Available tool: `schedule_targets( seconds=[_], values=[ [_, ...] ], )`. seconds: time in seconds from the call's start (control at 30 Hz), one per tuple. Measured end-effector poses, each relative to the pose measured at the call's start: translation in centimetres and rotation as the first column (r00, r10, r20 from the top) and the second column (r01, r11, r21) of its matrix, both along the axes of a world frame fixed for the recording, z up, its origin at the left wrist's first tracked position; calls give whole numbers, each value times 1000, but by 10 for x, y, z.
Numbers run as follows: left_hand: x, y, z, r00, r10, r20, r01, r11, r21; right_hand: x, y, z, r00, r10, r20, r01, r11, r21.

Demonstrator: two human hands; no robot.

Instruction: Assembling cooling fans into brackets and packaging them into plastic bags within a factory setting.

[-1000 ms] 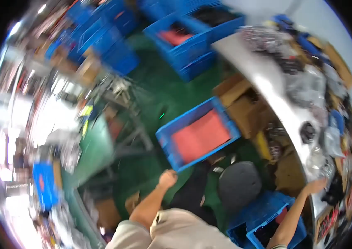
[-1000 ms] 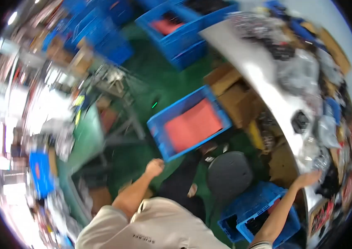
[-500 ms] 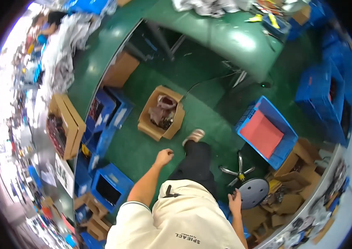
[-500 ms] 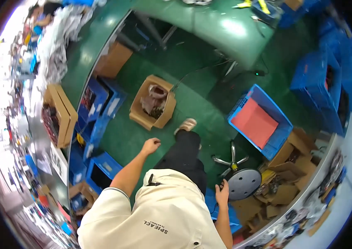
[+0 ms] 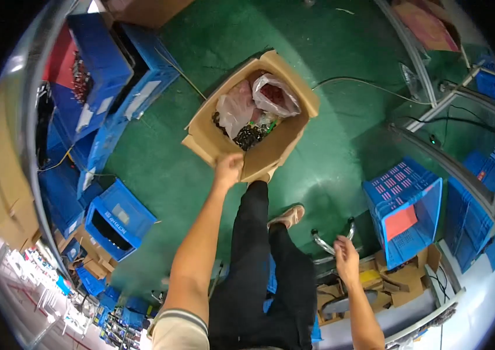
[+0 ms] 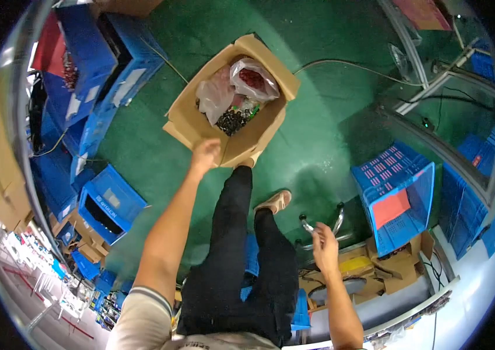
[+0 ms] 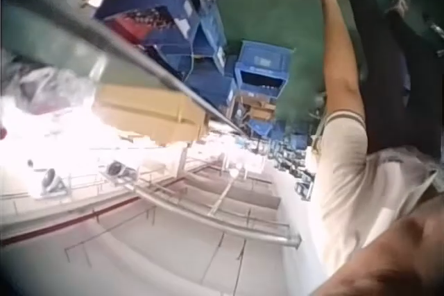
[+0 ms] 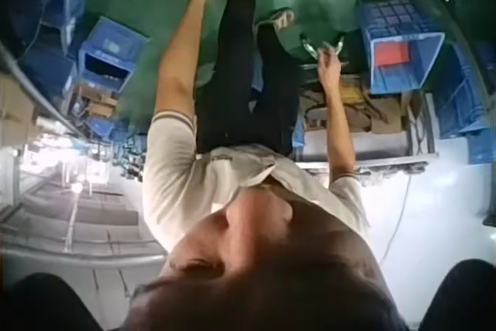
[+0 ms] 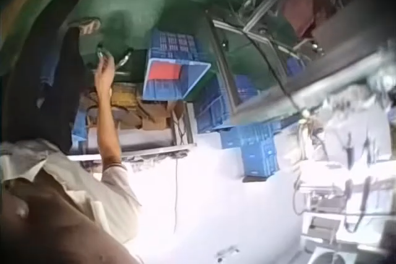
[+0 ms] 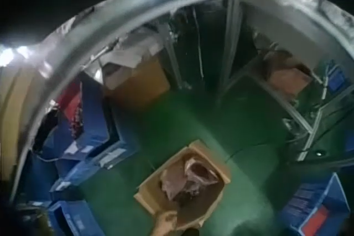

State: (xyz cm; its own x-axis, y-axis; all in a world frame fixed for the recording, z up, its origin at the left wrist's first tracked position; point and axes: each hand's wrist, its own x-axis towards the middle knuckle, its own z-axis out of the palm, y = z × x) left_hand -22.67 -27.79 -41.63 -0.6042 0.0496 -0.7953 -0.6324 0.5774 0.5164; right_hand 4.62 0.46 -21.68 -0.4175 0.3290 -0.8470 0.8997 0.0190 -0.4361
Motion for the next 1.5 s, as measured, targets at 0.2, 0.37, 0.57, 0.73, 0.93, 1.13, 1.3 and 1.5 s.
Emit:
schedule_targets(
  seconds=[0.2,0.37,0.57,0.73,0.93,1.13,1.3,1.5],
  values=[
    [-67,36,-54,853,515,-82,-514,857,32,-141,-56,-101,974,176,-140,-183,982,-40],
    [-61,34,-88,946,267,-184,-223,948,229,-273,-99,-172,847,329,-417,-326,942,81],
    [-45,69,-68,999,38,-33,-33,991,131,-350,-123,-288,690,608,-393,-522,794,313],
    [-32,51,-67,854,20,-520,-142,970,-197,-364,-102,-313,751,594,-290,-490,795,358],
    [-109,13,-103,907,347,-239,-309,934,182,-393,-97,-284,718,453,-528,-458,879,131],
    [-131,22,-97,866,227,-445,-229,972,49,-380,-56,-257,523,644,-558,-186,725,663],
    [-128,34,-94,844,-115,-523,-38,961,-273,-319,-69,-266,581,811,68,-419,227,879],
    [-121,29,-101,983,101,-154,-125,981,-151,-312,-85,-275,454,890,36,-551,249,796]
  ],
)
